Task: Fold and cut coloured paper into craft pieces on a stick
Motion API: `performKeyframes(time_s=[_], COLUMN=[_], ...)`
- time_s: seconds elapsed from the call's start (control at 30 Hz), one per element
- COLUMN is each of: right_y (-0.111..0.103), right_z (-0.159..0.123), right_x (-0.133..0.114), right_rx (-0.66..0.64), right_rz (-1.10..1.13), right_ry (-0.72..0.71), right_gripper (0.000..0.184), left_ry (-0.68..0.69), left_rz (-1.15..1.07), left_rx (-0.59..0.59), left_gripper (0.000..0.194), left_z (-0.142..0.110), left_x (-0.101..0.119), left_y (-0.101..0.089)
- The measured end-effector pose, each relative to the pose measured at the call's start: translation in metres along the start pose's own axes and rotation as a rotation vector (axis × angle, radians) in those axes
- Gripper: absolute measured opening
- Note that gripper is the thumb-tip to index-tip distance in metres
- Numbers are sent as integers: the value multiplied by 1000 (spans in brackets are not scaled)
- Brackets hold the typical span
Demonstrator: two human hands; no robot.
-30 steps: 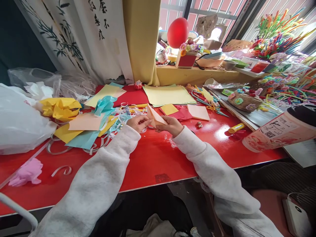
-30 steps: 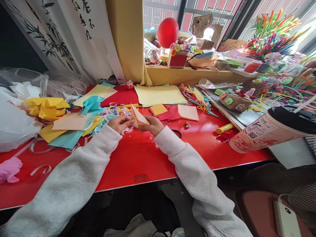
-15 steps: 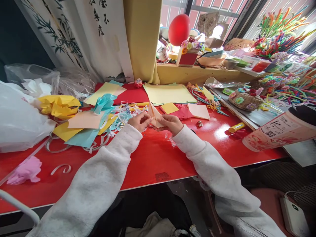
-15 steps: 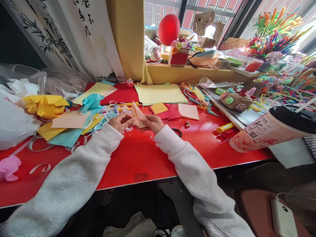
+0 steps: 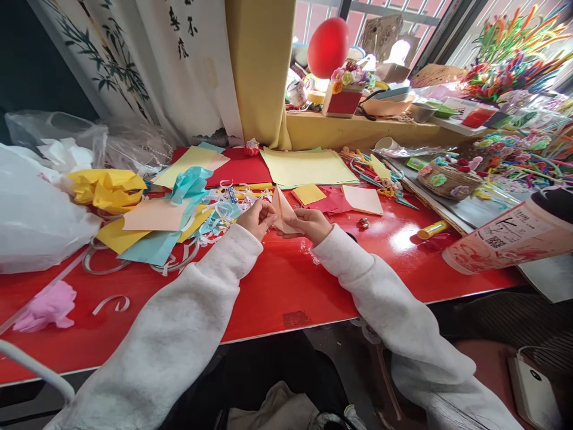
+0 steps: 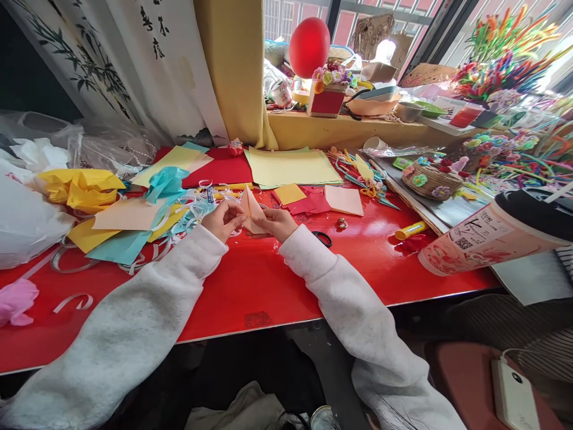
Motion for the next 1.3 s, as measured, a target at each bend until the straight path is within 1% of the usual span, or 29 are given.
performKeyframes(time_s=[0.13, 0.3, 0.4, 0.5, 0.57, 0.7, 0.83, 0.93, 1.07, 1.17, 1.3], right_y=[1, 1, -1, -5, -6, -7, -9, -8, -3, -4, -7], right_z=[-1, -2, -2, -1, 0, 1, 1, 1, 2, 3, 4], right_x=[-3, -4, -2, 0, 0, -6, -7, -6, -6, -4, -5], right_rx=[-16, -3, 26, 62, 79, 91, 119, 110, 68, 81, 85], right_rz=[-13, -10, 2, 17, 28, 13, -37, -79, -78, -59, -72], right_ry=[-23, 15, 33, 33, 14, -64, -92, -104, -130, -117, -100], right_gripper=[23, 19, 18, 18, 19, 23, 27, 29, 29, 29, 29], left_ry=[39, 16, 13, 12, 17, 37, -15, -50, -45, -29, 4], left_rz=[29, -115, -201, -240, -199, -58, -143, -176, -97, -29, -121], left_rx=[-8, -19, -9, -11, -7, 39, 8, 13, 55, 61, 68], left_gripper=[13, 16, 15, 15, 19, 26, 22, 19, 17, 18, 20], left_z=[-2, -3, -3, -3, -3, -3, -3, -4, -5, -5, -6], left_x=[6, 5, 5, 4, 4, 8, 6, 3, 0, -1, 2], left_y=[0, 0, 0, 0, 0, -3, -1, 0, -1, -1, -1])
Point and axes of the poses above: each hand's wrist, its own z-axis towards the middle knuckle, its own y-axis out of the palm, x = y × z, the point moved 9 cm from there along z, towards the middle knuckle, and after that the axes turned 7 degrees about -y, right-handed, at the moved point
